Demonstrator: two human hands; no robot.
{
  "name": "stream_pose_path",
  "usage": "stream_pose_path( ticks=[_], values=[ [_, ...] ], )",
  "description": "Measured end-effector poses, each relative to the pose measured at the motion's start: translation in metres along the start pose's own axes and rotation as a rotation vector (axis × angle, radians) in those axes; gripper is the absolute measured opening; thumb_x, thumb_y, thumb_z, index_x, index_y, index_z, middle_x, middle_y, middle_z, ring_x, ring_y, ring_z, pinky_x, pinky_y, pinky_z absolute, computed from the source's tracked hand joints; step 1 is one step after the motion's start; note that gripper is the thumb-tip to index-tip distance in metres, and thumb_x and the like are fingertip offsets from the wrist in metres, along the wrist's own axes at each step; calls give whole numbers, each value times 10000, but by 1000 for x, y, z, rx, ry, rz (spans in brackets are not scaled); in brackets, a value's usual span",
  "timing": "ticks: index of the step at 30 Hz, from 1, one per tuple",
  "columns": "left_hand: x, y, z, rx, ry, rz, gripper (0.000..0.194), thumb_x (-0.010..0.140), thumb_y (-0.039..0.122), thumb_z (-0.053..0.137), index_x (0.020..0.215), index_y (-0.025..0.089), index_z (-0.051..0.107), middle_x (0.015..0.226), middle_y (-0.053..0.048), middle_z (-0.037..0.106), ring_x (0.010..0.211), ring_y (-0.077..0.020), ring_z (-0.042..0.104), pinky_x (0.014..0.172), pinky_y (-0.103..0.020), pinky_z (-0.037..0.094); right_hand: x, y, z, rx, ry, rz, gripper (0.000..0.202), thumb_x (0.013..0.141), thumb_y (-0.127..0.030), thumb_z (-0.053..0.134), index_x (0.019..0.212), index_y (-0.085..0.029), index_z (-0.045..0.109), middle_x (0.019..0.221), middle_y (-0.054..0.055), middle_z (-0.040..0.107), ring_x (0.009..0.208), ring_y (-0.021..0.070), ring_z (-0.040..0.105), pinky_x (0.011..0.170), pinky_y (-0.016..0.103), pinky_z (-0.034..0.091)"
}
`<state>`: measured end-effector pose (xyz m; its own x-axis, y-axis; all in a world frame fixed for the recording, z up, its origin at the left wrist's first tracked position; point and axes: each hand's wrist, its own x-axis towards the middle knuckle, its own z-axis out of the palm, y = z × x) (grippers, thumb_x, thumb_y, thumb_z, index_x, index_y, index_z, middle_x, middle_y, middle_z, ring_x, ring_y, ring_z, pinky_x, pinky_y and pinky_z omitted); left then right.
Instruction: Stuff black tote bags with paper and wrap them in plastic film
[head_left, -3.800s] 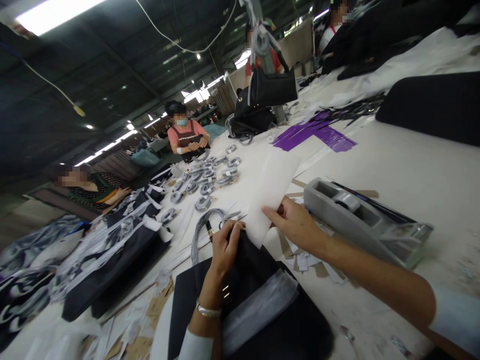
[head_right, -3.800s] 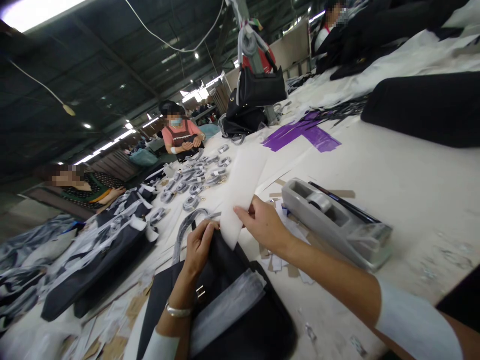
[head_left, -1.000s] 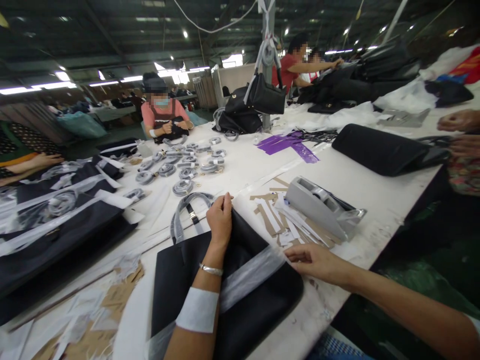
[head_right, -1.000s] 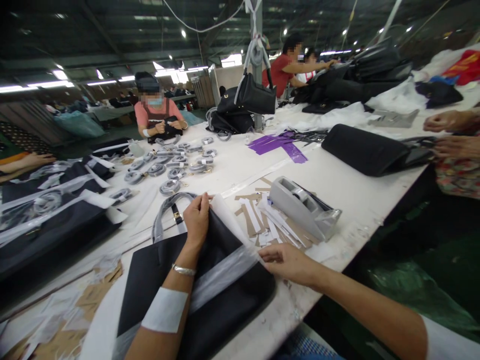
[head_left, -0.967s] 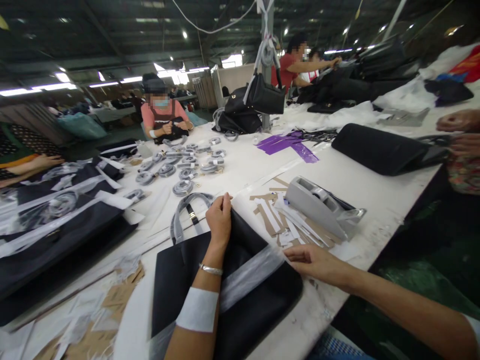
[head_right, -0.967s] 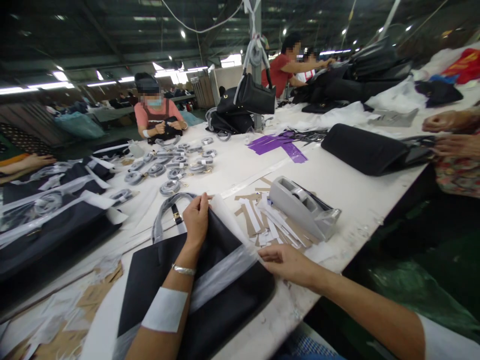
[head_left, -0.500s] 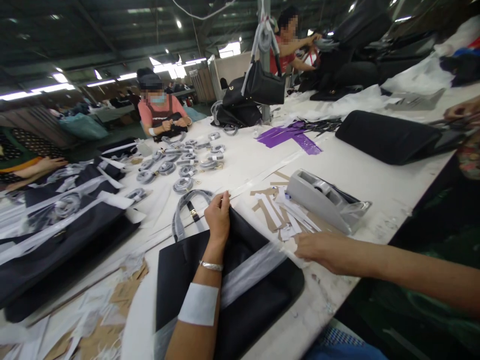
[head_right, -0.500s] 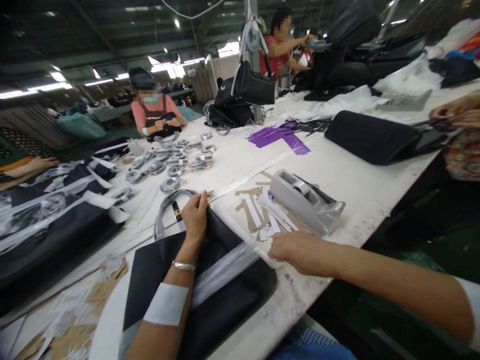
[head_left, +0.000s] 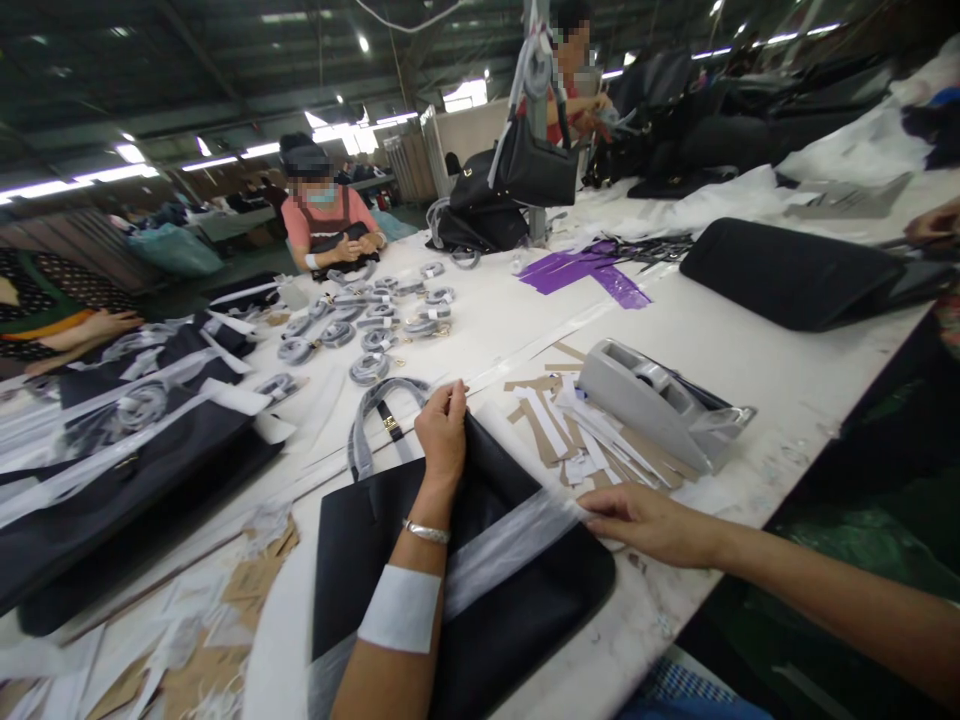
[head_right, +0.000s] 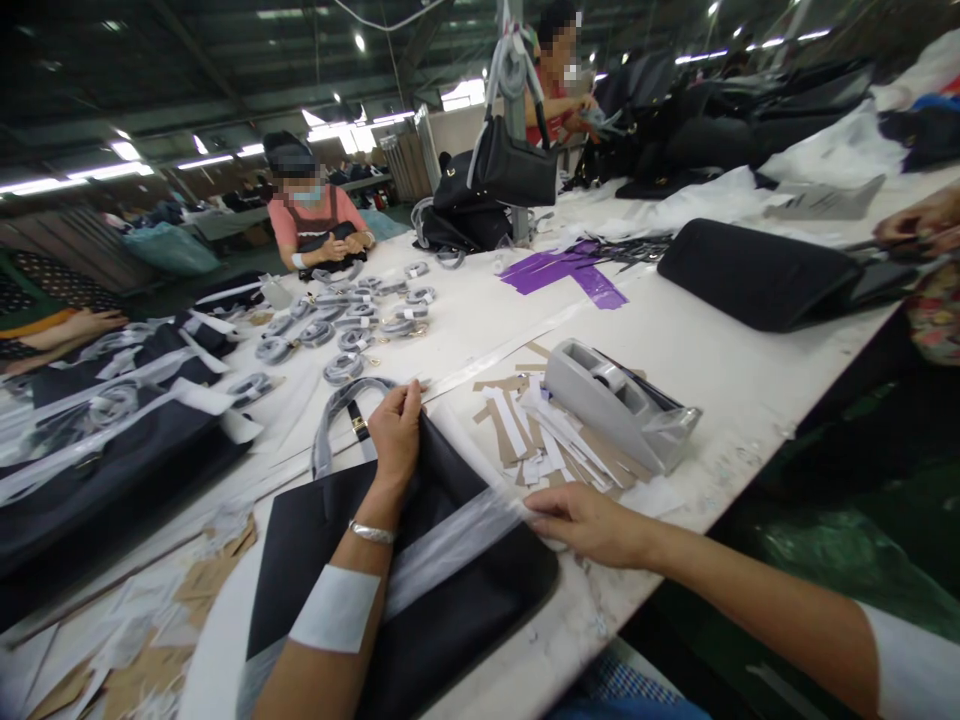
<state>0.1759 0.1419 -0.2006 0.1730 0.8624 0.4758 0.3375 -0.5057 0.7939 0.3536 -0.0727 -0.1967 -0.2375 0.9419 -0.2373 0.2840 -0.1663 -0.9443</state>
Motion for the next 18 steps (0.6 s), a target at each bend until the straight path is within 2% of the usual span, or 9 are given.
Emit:
stream_pose_path(
  ticks=[3, 5, 8, 11, 13, 14, 16, 18],
  values=[
    [0, -1, -1, 0, 14, -18, 333, 952, 410, 503, 873, 180, 729, 638, 16, 654, 640, -145, 607, 658, -237, 437, -1, -6, -17, -289, -43, -33, 299, 898, -438, 562, 810, -205, 726, 787, 42, 695, 804, 212, 631, 803, 319, 492],
    [0, -1, -1, 1, 26, -18, 333, 954, 410, 504, 868, 178, 727, 635, 15, 653, 639, -147, 609, 655, -238, 437, -2, -10, -21, -348, -50, -48, 267, 887, -413, 580, 804, -210, 732, 775, 44, 696, 786, 210, 632, 796, 310, 491],
    [0, 1, 0, 3, -21, 18, 346, 980, 400, 463, 901, 185, 721, 659, 8, 666, 665, -154, 624, 686, -250, 451, -5, -11, -15, -267, -29, -34, 305, 910, -433, 547, 958, -210, 748, 874, 54, 722, 872, 239, 654, 847, 339, 498],
    [-1, 4, 1, 28, -113, 124, 344, 1003, 389, 419, 988, 214, 715, 885, -25, 735, 878, -178, 657, 852, -289, 462, -12, -6, -6, -166, -18, -20, 381, 952, -453, 479, 1162, -226, 703, 1038, 61, 721, 1037, 270, 642, 941, 386, 480],
    [-2, 6, 1, 20, -186, 193, 334, 1001, 395, 420, 1042, 236, 710, 1058, -35, 731, 1040, -195, 632, 962, -321, 434, -18, -1, -3, -244, 45, -37, 369, 958, -431, 478, 1196, -241, 686, 1106, 71, 706, 1087, 276, 622, 973, 404, 462],
    [-2, 6, 1, -4, -233, 203, 330, 997, 403, 425, 1070, 243, 705, 1092, -34, 725, 1058, -198, 628, 973, -328, 434, -21, 2, -2, -323, 88, -46, 346, 948, -406, 502, 1192, -245, 686, 1123, 79, 698, 1091, 279, 615, 974, 410, 458],
    [-2, 5, 1, -66, -317, 171, 338, 990, 423, 429, 1108, 250, 694, 1062, -27, 729, 976, -192, 653, 917, -323, 469, -26, 5, -2, -479, 154, -57, 296, 905, -334, 567, 1158, -243, 690, 1115, 90, 689, 1063, 280, 613, 949, 408, 464],
    [-2, 4, 1, -116, -335, 110, 377, 983, 465, 416, 1038, 239, 712, 963, -25, 734, 862, -185, 666, 832, -314, 499, -28, 7, 0, -572, 172, -91, 233, 875, -249, 578, 1074, -236, 700, 1034, 83, 693, 995, 264, 618, 886, 387, 485]
  ],
)
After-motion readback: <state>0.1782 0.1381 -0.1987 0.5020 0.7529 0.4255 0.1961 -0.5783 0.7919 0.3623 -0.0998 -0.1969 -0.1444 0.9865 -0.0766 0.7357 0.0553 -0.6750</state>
